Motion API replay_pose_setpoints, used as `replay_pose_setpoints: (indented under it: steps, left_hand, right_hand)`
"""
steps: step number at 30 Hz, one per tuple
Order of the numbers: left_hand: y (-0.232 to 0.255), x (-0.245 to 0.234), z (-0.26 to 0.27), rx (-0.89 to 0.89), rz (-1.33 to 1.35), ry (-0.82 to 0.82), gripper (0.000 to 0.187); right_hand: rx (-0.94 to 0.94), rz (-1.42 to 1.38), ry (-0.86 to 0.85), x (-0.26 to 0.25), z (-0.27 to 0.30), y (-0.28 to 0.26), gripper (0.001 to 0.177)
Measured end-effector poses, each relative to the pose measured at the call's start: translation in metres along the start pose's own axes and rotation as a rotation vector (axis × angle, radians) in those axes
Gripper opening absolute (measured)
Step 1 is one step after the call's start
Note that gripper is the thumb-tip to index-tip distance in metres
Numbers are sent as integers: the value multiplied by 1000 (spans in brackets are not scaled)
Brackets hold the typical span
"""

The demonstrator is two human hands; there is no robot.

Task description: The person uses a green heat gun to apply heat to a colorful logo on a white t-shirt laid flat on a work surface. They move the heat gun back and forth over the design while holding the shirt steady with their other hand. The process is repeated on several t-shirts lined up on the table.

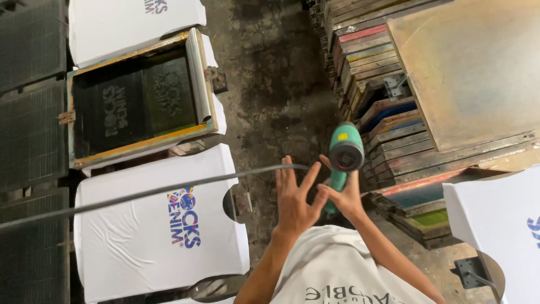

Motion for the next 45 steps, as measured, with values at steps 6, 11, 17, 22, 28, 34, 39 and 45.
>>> replay_pose_setpoints:
  steps: [6, 11, 17, 22, 28, 34, 39, 45]
  left_hand:
    - [38, 8, -30, 31, -17, -27, 61]
    - [36, 3, -52, -54, -257, -209, 65]
    - [11, 20, -147, 84, -519, -33, 76]
    - [-34, 29, -233, 145, -551, -14, 70]
    - [-106, 23, -323, 177, -443, -39, 63]
    - [-167, 20, -428, 92, -557, -215, 64]
    - [-201, 4, -532, 108, -458, -128, 64]
    - [-252, 2, -675, 75, -610, 2, 64]
  right_hand:
    - [152, -29, -33, -9, -57, 23, 67]
    - [246, -25, -75, -21, -108, 56, 56]
    - [314, 31, -35, -38, -183, 77, 55]
    - [379, 8, 6, -26, -265, 100, 51]
    - [396, -46, 67, 25, -364, 97, 48]
    - [443, 45, 45, 72, -480, 78, 40]
    - [371, -6, -80, 116, -601, 59, 57]
    - [227, -79, -298, 161, -767, 32, 68]
Point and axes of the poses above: each hand's wrist, its own z-axis away from the middle knuckle, its own x-axis out of the palm, y = z × x, the point moved 10 cm from there along -z, towards the middle knuckle
